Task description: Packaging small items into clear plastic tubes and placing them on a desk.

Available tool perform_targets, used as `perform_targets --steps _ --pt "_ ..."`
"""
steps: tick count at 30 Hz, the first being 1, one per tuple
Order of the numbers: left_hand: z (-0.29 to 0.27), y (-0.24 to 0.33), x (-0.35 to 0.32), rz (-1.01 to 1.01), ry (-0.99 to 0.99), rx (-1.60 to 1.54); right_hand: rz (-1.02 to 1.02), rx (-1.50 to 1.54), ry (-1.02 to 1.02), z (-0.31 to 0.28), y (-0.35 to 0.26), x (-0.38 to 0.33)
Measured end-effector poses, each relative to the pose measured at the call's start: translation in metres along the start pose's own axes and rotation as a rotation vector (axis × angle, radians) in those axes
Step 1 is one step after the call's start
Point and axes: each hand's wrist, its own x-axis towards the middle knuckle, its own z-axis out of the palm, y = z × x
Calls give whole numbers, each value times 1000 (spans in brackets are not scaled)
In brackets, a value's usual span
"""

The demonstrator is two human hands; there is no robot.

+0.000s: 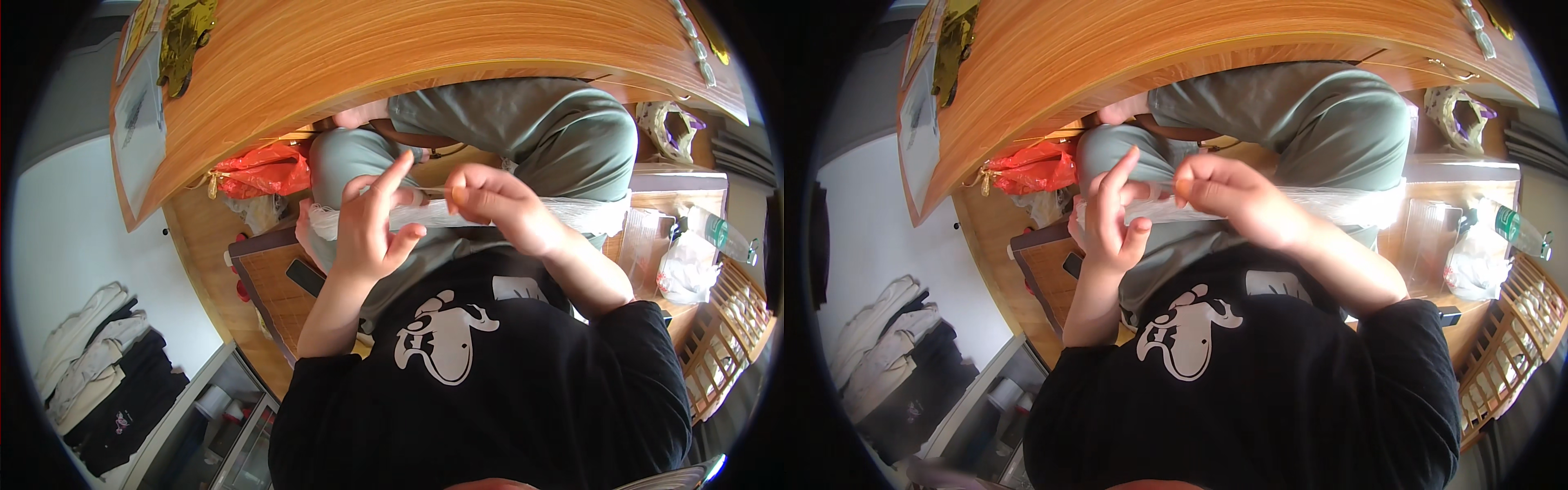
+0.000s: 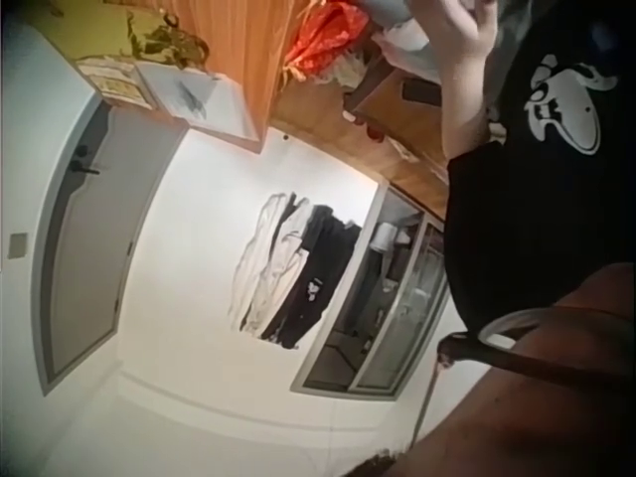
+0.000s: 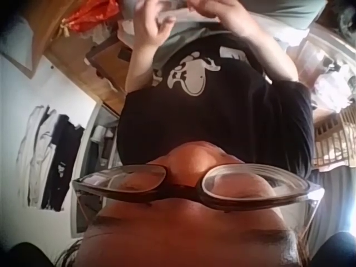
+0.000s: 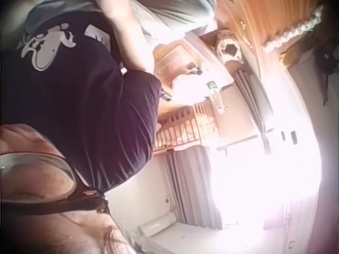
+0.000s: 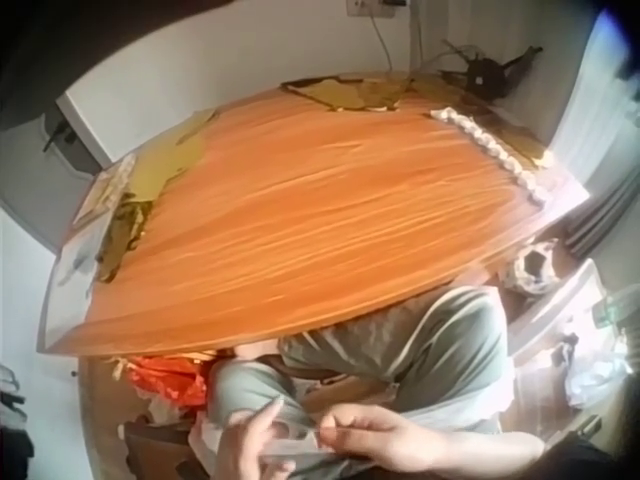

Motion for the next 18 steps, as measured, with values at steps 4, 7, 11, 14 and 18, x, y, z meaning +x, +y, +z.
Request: perform_targets --steps 4,7,11,14,18 --pt "22 17 10 -19 368 -600 123 -193 -140 9 22 0" --pt "1 11 12 50 2 -1329 221 -1 -63 6 25 3" --pt "0 11 2 -75 69 -549 103 83 -32 4 14 6" --pt "4 5 8 205 275 245 118 89 -37 12 8 7" --pt "24 18 9 65 448 -558 185 43 -37 16 20 12"
